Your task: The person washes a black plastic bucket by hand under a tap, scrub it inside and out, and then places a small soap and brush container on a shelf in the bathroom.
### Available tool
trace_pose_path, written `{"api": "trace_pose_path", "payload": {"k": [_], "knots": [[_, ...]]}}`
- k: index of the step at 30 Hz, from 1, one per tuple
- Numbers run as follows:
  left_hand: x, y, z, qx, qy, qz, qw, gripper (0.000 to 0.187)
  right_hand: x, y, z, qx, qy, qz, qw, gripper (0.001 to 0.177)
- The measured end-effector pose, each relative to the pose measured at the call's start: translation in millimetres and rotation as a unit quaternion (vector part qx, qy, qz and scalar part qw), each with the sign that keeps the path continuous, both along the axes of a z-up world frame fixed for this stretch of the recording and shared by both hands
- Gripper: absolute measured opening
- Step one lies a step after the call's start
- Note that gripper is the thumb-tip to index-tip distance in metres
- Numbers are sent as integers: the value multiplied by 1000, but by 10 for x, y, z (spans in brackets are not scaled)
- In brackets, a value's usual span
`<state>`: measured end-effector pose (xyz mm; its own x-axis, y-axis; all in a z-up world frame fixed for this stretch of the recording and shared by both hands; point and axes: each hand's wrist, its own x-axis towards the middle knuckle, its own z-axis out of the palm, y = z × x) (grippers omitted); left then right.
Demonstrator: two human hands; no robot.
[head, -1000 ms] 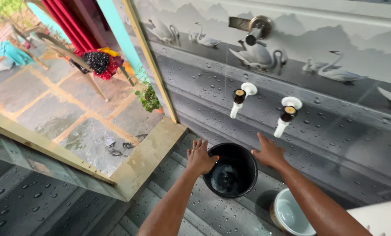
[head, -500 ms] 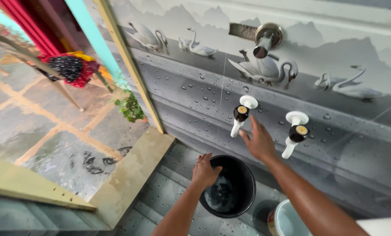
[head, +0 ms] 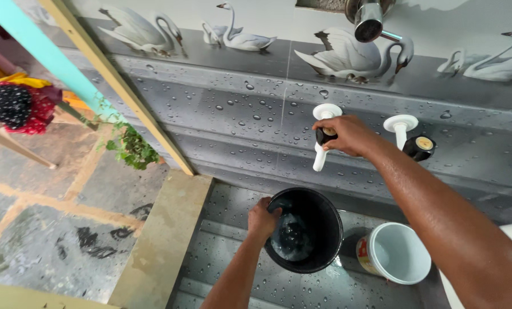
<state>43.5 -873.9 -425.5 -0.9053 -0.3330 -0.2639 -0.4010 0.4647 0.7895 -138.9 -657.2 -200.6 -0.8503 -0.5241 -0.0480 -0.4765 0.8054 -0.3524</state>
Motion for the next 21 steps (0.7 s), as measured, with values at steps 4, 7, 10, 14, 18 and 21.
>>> {"api": "trace_pose_path", "payload": {"k": [4, 7, 10, 14, 18, 21], "knots": [[-204, 231, -242, 7, 13, -30, 999, 59, -115, 11, 5, 72, 41, 144, 986, 52], [-309, 419, -203, 22, 25, -45, 998, 56, -93, 56, -133, 89, 167, 217, 958, 46], [-473, 622, -22, 63, 32, -38, 997, 47, 177, 168, -434, -54, 262, 152, 951, 46], [-687, 827, 137, 101, 71, -10, 992, 33, 549, 108, -1339, -332, 96, -201, 917, 47], [-869, 970, 90, 198, -18, 33, 979, 34, 703, -28, -2018, -366, -159, -265, 878, 22], [-1003, 1050, -123, 292, 32, 71, 953, 34, 761, -87, -1978, -369, -215, -295, 855, 25]]}}
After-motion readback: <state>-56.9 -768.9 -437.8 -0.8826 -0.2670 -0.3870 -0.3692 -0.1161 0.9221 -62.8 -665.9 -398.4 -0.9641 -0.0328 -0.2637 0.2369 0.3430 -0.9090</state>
